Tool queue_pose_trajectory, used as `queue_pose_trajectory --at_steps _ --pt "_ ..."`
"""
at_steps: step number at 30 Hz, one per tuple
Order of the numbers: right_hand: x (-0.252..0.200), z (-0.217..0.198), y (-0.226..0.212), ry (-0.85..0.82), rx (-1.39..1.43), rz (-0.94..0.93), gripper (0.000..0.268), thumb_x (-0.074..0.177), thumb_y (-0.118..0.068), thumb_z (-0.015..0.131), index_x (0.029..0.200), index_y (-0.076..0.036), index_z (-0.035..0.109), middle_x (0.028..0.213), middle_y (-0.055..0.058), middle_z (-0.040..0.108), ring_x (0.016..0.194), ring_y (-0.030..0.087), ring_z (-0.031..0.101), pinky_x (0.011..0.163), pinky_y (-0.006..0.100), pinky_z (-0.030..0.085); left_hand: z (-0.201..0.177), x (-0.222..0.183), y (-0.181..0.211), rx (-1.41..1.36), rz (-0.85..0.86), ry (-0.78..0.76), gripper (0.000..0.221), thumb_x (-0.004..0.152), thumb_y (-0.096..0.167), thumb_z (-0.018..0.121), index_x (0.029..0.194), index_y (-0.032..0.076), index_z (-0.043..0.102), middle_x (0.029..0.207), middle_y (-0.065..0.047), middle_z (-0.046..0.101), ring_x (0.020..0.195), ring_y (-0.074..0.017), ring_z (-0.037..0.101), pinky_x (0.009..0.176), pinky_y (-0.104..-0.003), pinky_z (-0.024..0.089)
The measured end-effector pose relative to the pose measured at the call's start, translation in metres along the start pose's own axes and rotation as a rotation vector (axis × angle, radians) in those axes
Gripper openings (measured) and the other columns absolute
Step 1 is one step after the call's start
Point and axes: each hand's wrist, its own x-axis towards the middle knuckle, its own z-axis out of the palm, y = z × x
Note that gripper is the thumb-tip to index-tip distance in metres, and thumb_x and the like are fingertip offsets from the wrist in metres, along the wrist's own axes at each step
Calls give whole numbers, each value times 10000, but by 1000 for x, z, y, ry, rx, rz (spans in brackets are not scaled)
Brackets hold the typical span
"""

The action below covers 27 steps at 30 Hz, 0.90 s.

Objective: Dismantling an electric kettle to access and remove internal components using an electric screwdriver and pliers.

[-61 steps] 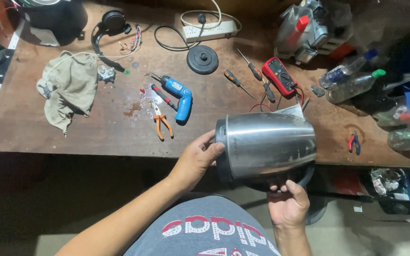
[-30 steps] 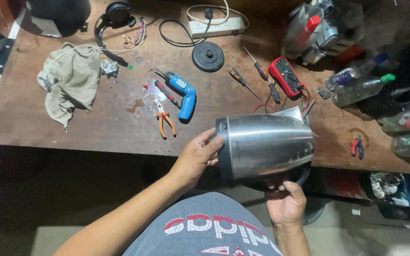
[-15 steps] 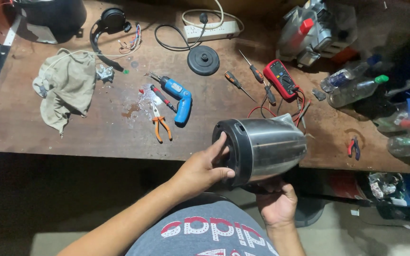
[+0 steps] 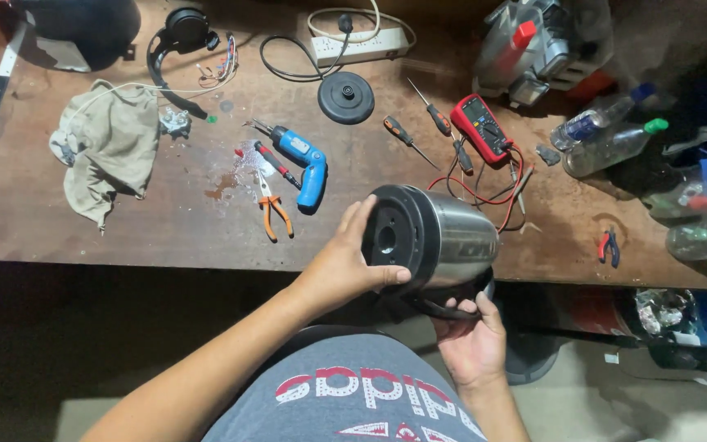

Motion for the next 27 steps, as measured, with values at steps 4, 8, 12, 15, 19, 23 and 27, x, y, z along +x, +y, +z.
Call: queue_pose_trajectory --at_steps 4,8,12,15,19,23,27 --pt "-14 10 -5 -34 -29 -42 200 1106 -220 755 939 -175 657 806 -31 700 961 299 782 1085 543 662 -19 -3 21 -187 -245 -93 1615 665 617 948 1922 260 -2 1959 -124 348 1776 -277 409 1393 -429 349" --pt "-28 29 -9 -44 -161 -98 232 1143 -231 721 929 -176 648 821 -21 695 1005 342 802 1006 568 694 -24 -5 45 -567 -535 -143 1565 633 603 819 1893 486 -101 2014 -100 225 1760 -501 427 1211 -780 502" --pt "-36 43 -18 26 -208 -99 224 1138 -262 750 985 -179 610 821 -26 661 1032 312 799 1005 564 695 -10 -4 34 -620 -377 -71 1576 665 444 910 1915 365 -46 1952 -153 355 1775 -352 386 1283 -540 538" --pt "-29 36 -30 34 -171 -89 195 1175 -314 752 1109 -162 648 860 -41 686 1034 284 824 974 537 725 -9 -7 4 -71 10 -104 1671 672 487 1066 1896 294 -56 2007 -226 -118 1864 -405 -11 1442 -604 146" --pt "-28 30 -44 12 -207 -77 417 1236 -571 700 1150 -164 668 942 -45 700 1090 255 823 957 540 733 -15 5 -54 333 567 -101 1778 630 579 1208 1908 179 39 1982 -331 -37 1861 -574 14 1443 -703 279" --pt "-31 37 -55 -85 -280 -84 489 1231 -634 662 1214 -146 694 998 -43 733 1142 270 839 810 511 741 -19 9 -70 521 886 -58 1675 754 668 1184 1935 254 71 1958 -423 -26 1814 -773 68 1400 -846 362" --pt "-31 47 -64 -130 -323 -47 472 1230 -621 668 1183 -153 697 1013 -35 750 1179 295 848 674 501 746 -9 8 -85 550 1012 47 1802 661 525 1286 1941 270 43 1934 -444 39 1773 -838 144 1345 -933 421"
